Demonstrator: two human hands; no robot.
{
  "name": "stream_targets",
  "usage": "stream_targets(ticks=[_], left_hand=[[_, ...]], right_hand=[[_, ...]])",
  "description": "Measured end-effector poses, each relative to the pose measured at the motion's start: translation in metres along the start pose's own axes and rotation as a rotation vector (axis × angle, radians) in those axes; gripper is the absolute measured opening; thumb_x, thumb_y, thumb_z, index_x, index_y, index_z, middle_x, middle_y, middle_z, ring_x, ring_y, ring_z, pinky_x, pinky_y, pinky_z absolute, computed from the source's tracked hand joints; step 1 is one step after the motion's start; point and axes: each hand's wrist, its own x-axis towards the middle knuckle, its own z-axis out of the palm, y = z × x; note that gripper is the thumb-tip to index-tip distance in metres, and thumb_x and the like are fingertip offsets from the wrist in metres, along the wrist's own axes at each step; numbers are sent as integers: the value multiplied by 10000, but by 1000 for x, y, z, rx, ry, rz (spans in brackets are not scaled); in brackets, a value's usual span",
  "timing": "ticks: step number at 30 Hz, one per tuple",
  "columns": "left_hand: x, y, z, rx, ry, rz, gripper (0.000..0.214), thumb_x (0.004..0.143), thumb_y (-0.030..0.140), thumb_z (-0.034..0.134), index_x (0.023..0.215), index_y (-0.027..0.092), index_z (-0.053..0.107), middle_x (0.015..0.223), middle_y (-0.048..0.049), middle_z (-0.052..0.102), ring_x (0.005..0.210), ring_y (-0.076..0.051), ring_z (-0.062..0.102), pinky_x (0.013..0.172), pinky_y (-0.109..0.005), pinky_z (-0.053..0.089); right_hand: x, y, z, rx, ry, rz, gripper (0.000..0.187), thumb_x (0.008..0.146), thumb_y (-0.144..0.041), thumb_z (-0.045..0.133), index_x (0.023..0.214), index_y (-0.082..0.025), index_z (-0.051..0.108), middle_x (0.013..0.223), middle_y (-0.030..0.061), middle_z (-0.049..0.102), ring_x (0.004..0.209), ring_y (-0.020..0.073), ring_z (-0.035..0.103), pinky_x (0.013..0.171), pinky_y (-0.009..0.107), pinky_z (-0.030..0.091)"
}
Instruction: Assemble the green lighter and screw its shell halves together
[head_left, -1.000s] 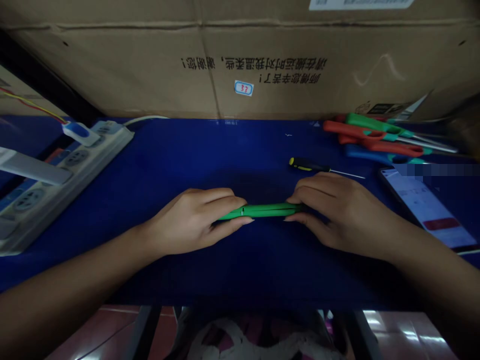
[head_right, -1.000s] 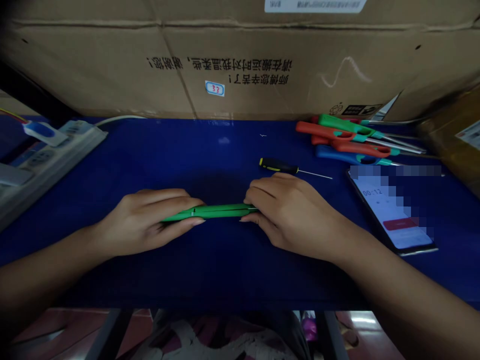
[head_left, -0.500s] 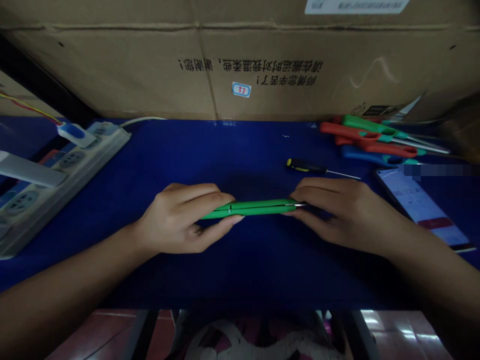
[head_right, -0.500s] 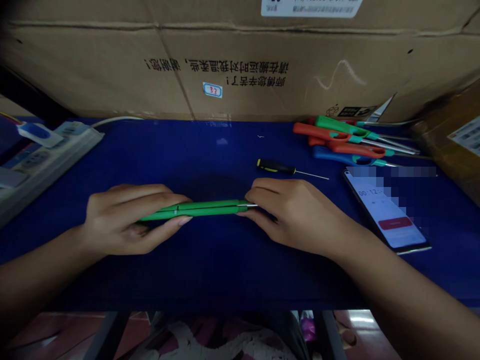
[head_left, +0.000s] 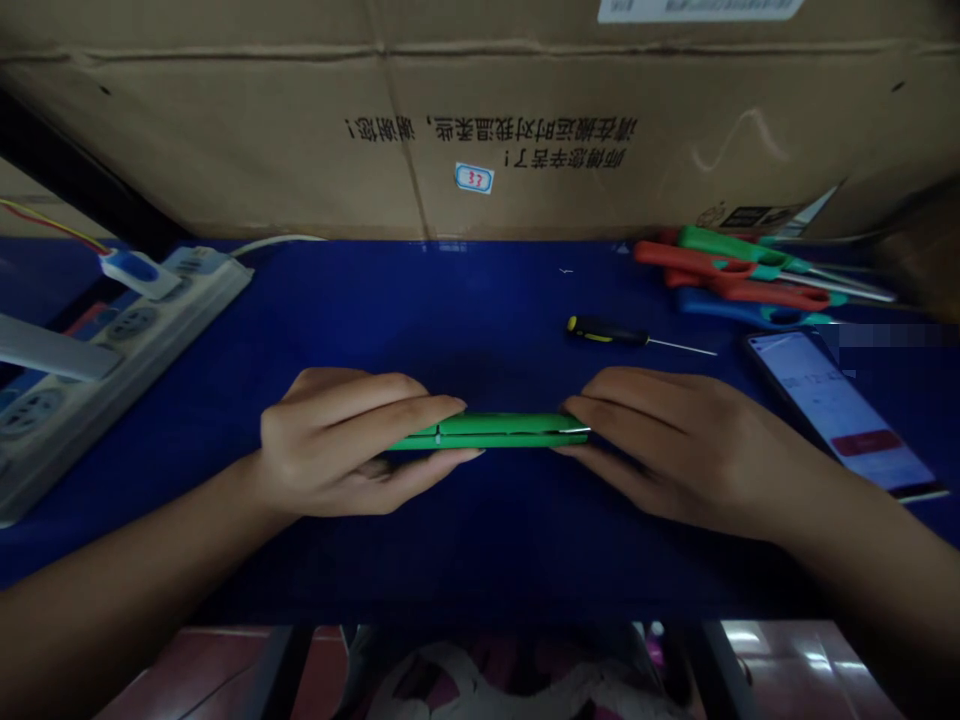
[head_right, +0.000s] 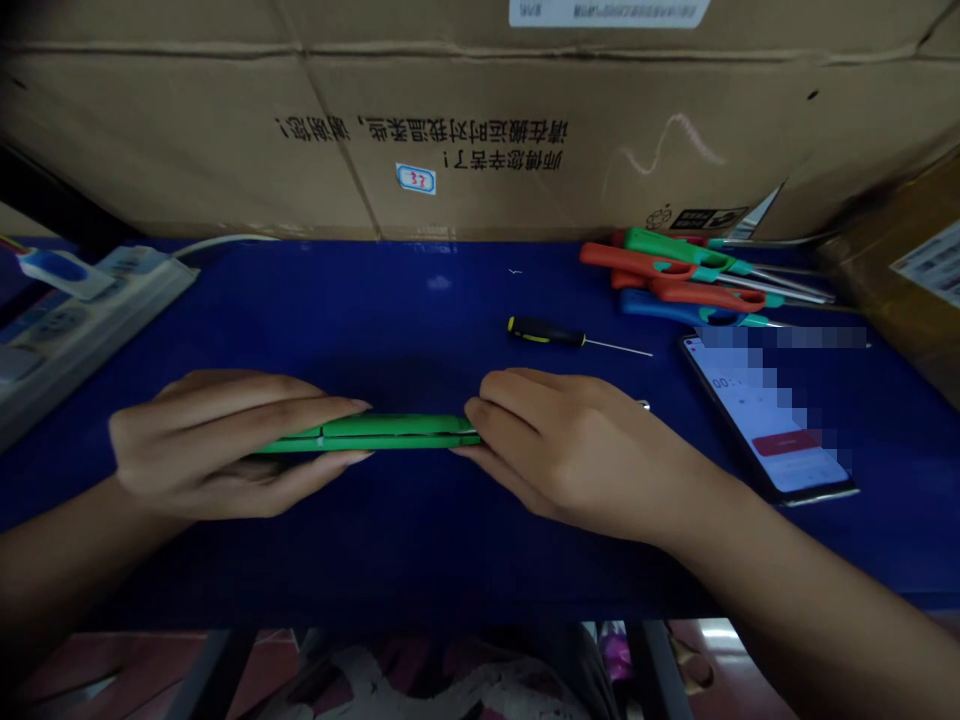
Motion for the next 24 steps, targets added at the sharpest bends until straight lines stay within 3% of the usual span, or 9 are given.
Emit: stream_targets(ticks=[6, 11, 14, 24], left_hand=[[0, 3, -4, 5, -13, 14, 225, 816, 278, 812, 996, 193, 707, 763, -14, 754, 521, -134, 692, 471, -252, 587], [0, 7, -5, -12, -40, -86, 170, 843, 264, 784, 990, 222, 709, 785, -18, 759, 582, -149, 716, 520, -267, 608], [-1, 6, -5, -6, -41, -59, 201, 828, 266, 797, 1000, 211, 710, 789, -20, 760, 565, -146, 707, 513, -269, 604], [-8, 3, -3, 40, -84, -21, 263, 843, 326, 767, 1058, 188, 705, 802, -33, 759, 564, -136, 698, 525, -267, 609]], right_hand=[[2, -3, -7, -34, -8, 15, 259, 1006, -174, 504, 821, -150, 682, 816, 90, 705, 710, 204, 665, 569, 341, 545], [3, -5, -6, -41, -8, 22, 257, 994, -180, 531, 782, -152, 672, 759, 84, 680, 642, 197, 635, 535, 341, 505], [2, -6, -5, -27, -16, 42, 270, 995, -193, 527, 767, -167, 669, 734, 74, 676, 611, 193, 619, 528, 344, 488], [3, -9, -12, 347, -172, 273, 245, 998, -229, 496, 883, -157, 700, 756, 47, 635, 635, 154, 576, 584, 307, 430]])
